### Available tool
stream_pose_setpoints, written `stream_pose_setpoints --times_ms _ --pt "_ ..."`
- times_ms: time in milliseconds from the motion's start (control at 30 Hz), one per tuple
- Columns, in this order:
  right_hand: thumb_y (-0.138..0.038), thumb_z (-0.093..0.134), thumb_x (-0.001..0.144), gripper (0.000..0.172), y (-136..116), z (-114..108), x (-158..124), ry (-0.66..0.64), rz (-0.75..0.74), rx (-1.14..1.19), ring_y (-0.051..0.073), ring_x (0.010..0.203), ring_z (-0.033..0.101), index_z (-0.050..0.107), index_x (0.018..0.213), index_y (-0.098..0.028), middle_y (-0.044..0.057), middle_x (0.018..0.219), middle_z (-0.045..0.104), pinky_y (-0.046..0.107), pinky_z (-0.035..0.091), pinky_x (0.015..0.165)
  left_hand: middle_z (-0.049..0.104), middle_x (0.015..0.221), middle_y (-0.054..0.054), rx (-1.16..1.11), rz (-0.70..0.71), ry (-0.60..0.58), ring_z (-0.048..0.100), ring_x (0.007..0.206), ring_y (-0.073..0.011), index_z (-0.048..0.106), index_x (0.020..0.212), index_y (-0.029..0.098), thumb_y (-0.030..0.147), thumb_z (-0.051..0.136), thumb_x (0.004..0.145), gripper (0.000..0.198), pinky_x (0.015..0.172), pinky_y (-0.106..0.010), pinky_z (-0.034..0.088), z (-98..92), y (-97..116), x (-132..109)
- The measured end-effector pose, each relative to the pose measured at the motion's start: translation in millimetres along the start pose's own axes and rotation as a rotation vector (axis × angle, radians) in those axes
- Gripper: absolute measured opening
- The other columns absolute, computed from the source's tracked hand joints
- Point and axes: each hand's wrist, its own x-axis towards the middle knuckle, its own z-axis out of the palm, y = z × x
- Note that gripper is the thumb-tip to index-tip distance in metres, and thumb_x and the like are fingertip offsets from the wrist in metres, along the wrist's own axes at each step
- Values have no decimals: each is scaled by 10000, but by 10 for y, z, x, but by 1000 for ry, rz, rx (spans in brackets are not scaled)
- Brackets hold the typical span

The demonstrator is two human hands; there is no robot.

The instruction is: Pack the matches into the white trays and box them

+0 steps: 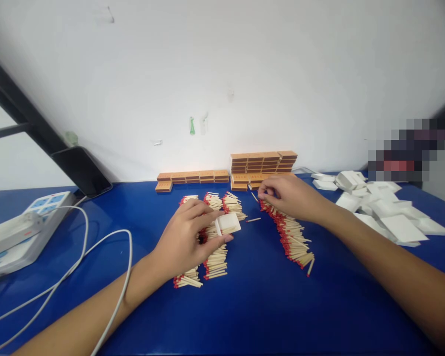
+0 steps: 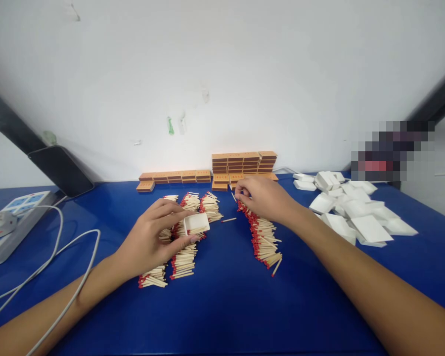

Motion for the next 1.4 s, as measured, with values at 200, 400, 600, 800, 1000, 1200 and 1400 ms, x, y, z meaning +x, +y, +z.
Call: stream_pose_setpoints --times_ms 200,400,600,800,1000,1200,1400 --pt "-297 564 912 166 308 86 102 7 63 -32 218 736 621 693 840 -222 68 817 725 357 400 685 734 975 -104 -8 1 -15 642 1006 -280 729 1304 166 432 770 959 438 890 -473 563 8 7 -15" --pt "-299 546 953 227 456 109 191 -11 -99 2 230 838 638 741 1031 -214 100 977 718 351 426 741 722 946 -91 -5 5 -39 637 990 -276 723 1315 166 439 770 958 451 876 -464 553 14 1 -13" --pt "-238 550 912 176 592 91 193 -55 -52 -111 232 800 623 718 878 -195 104 904 720 347 411 728 724 978 -100 7 29 -16 641 1027 -275 721 1309 139 415 781 951 456 899 -456 555 10 5 -29" --pt "-264 528 941 175 625 129 175 -60 -49 -106 219 773 615 686 906 -196 102 908 717 343 409 718 717 951 -95 12 24 -31 632 1003 -270 723 1302 138 425 766 962 447 891 -455 551 10 2 -18" --pt "-263 525 945 167 636 157 179 -46 -55 -107 213 756 615 670 896 -198 102 900 723 337 418 709 728 970 -103 25 32 -31 630 990 -265 727 1292 143 430 752 974 429 907 -464 551 -4 2 0" --pt "-278 538 949 181 651 156 173 -38 -49 -107 222 755 633 698 934 -194 99 874 736 339 426 693 731 981 -105 29 36 -21 636 1003 -272 717 1305 145 411 756 972 429 903 -457 554 5 -5 -12" --pt "-283 540 935 197 677 153 174 -60 -40 -79 213 718 631 697 859 -194 99 836 738 343 434 683 727 968 -106 16 35 -30 629 987 -270 720 1308 142 416 763 967 440 896 -459 550 9 -6 -7"
